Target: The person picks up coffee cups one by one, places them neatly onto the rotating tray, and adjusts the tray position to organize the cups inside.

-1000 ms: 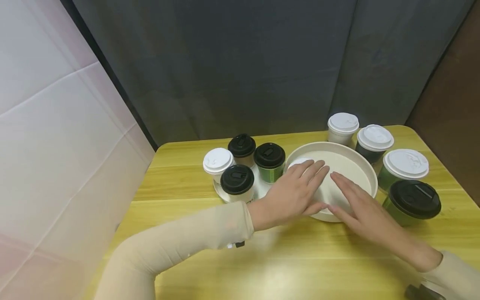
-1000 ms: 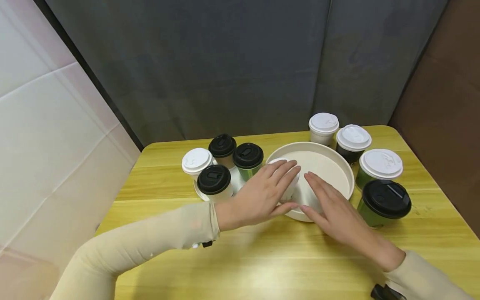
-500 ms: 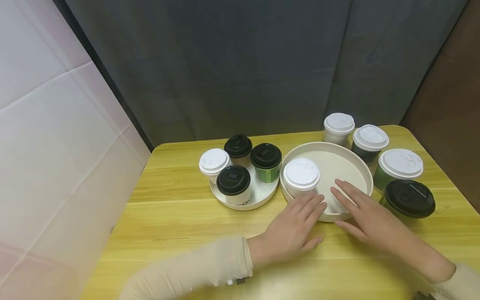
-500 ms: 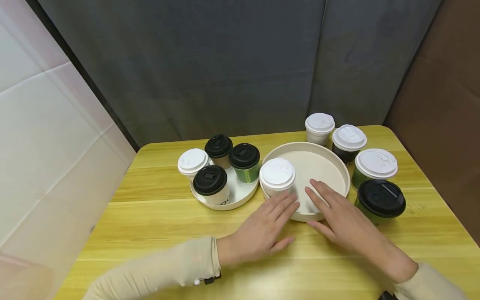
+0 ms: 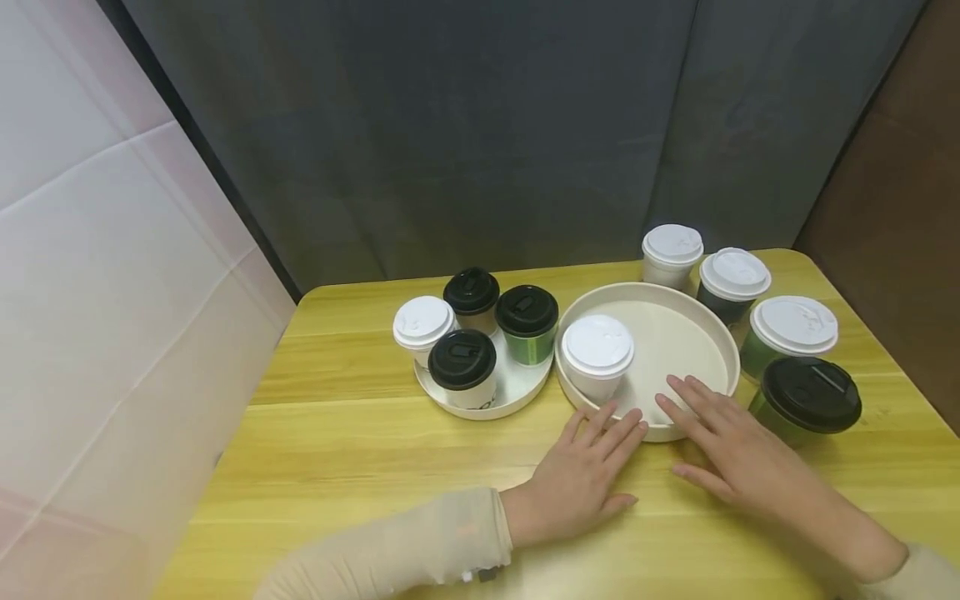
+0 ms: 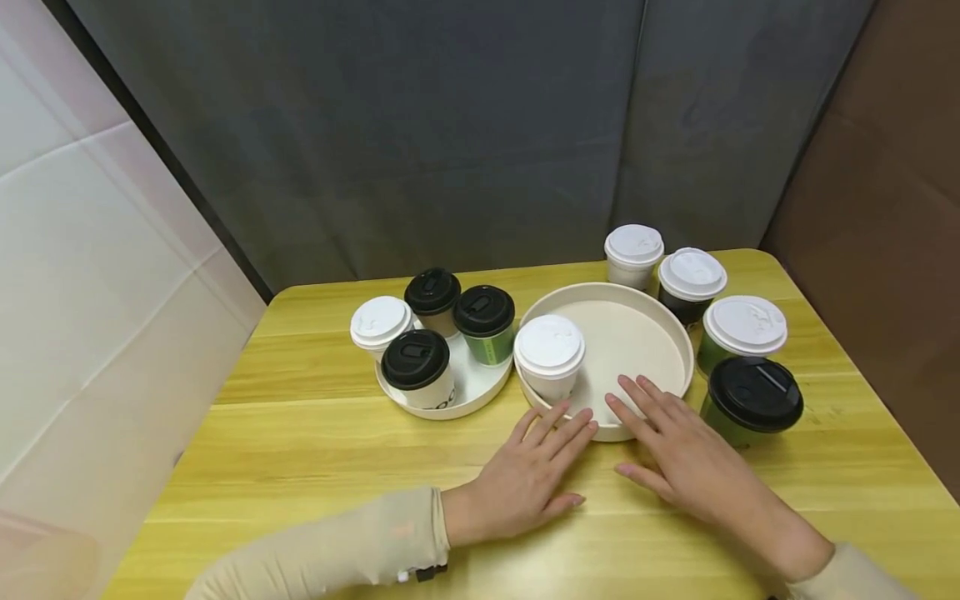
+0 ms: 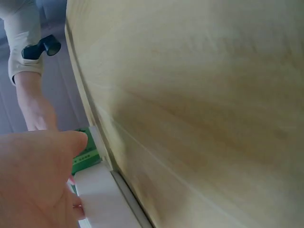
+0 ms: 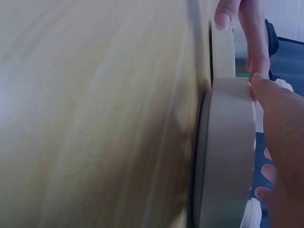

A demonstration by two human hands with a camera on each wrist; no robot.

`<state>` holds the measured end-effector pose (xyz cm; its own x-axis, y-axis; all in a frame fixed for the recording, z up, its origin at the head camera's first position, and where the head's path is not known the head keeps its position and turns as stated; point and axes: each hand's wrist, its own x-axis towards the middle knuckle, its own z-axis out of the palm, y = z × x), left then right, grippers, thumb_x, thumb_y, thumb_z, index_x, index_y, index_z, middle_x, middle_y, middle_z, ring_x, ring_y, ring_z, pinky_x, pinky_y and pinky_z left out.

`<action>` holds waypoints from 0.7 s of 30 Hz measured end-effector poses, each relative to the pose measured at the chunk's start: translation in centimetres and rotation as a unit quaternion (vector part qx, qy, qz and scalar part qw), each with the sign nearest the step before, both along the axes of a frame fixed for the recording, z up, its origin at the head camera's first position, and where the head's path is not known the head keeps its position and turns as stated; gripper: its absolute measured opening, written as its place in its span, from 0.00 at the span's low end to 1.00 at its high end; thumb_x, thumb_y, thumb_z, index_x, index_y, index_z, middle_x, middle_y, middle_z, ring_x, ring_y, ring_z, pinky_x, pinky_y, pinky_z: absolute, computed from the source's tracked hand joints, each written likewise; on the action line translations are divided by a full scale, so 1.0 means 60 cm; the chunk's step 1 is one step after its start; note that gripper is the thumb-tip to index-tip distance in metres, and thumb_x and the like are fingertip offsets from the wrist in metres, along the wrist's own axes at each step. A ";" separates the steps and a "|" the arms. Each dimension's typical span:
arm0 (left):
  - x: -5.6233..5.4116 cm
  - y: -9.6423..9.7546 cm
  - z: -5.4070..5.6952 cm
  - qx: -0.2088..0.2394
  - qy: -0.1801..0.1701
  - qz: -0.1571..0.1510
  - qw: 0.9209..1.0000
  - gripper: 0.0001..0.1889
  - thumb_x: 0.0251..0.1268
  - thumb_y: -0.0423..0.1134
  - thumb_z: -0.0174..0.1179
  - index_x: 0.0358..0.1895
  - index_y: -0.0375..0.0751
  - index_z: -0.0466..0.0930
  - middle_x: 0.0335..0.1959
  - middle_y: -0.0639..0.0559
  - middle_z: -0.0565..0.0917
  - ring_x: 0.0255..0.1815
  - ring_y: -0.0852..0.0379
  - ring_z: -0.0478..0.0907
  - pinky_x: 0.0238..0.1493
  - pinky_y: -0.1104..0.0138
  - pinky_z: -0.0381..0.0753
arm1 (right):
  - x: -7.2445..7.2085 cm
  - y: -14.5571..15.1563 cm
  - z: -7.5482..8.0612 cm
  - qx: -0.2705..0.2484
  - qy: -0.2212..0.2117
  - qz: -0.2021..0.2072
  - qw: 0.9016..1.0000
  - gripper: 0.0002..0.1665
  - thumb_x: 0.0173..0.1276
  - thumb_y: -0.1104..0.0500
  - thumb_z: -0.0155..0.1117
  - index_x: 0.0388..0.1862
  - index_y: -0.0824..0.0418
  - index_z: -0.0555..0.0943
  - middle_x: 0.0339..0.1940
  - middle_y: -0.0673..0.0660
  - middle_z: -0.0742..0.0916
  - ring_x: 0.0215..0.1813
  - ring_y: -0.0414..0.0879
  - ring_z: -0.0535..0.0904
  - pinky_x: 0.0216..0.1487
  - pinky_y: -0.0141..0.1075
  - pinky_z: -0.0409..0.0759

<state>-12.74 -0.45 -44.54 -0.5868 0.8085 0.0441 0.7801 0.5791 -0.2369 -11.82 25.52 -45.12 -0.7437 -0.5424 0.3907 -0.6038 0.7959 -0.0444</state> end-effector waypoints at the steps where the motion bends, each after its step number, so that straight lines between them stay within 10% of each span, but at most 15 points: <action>1: 0.000 0.000 -0.002 -0.001 0.002 0.003 1.000 0.45 0.71 0.68 0.41 0.81 0.45 0.43 0.83 0.52 0.48 0.83 0.44 0.45 0.80 0.49 0.54 | 0.001 0.000 -0.002 0.003 0.001 0.002 1.000 0.49 0.62 0.37 0.65 0.78 0.52 0.62 0.79 0.59 0.66 0.84 0.44 0.44 0.81 0.26 0.27; 21: -0.012 -0.024 -0.007 0.041 -0.014 0.024 0.999 0.43 0.70 0.65 0.47 0.81 0.52 0.44 0.82 0.57 0.52 0.84 0.46 0.43 0.78 0.45 0.58 | 0.010 -0.002 -0.007 0.024 -0.002 -0.001 1.000 0.48 0.64 0.35 0.62 0.78 0.51 0.61 0.80 0.58 0.65 0.84 0.39 0.37 0.81 0.27 0.26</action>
